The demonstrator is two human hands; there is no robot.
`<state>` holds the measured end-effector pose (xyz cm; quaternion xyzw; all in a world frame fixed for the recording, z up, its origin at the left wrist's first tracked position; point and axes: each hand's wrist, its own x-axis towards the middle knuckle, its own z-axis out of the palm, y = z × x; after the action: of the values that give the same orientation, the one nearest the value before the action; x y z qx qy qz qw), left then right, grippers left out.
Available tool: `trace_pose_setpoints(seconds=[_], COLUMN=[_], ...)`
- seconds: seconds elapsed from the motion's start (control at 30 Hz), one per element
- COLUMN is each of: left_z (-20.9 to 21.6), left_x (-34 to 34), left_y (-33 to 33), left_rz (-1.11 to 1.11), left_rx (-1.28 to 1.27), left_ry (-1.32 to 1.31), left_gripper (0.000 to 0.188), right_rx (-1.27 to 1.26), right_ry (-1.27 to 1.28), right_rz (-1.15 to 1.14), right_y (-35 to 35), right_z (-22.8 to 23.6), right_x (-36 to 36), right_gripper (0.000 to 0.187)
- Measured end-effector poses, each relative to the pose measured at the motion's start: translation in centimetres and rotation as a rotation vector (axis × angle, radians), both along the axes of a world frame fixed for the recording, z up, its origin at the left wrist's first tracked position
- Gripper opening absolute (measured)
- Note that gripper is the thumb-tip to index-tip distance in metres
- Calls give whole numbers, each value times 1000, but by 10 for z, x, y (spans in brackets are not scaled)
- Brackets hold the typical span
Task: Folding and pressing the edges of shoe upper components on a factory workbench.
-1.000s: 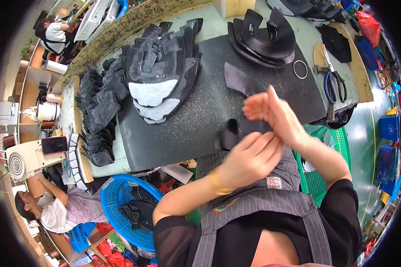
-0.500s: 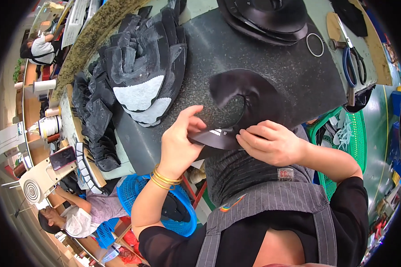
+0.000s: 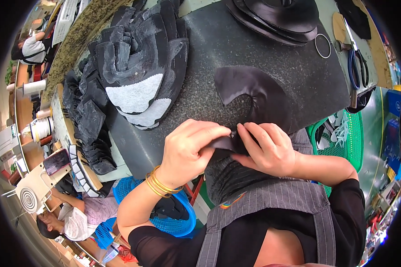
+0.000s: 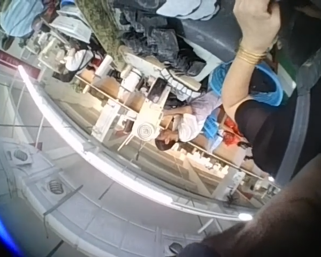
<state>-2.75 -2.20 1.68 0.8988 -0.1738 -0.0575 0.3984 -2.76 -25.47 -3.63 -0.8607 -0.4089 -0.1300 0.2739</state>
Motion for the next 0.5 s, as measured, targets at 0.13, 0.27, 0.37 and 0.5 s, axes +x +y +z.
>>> trace_pose_setpoints(seconds=[0.13,0.27,0.37,0.5], left_z=[-2,-6,1,15], left_x=[-4,-9,-11,-14], left_y=[-2,-2,-3,-7], left_rz=[30,-5,-159,-210], left_rx=[45,207,414,480], left_ry=[7,-110,-344,-335], left_gripper=[42,34,28,29], right_rx=[141,-9,-168,44], right_ry=[48,-243,-316,-189], right_rz=[47,206,196,156], right_y=[-5,-11,-7,-5], right_z=[-5,-7,-1,-11], right_x=[9,7,0,3], right_gripper=[42,29,30,42])
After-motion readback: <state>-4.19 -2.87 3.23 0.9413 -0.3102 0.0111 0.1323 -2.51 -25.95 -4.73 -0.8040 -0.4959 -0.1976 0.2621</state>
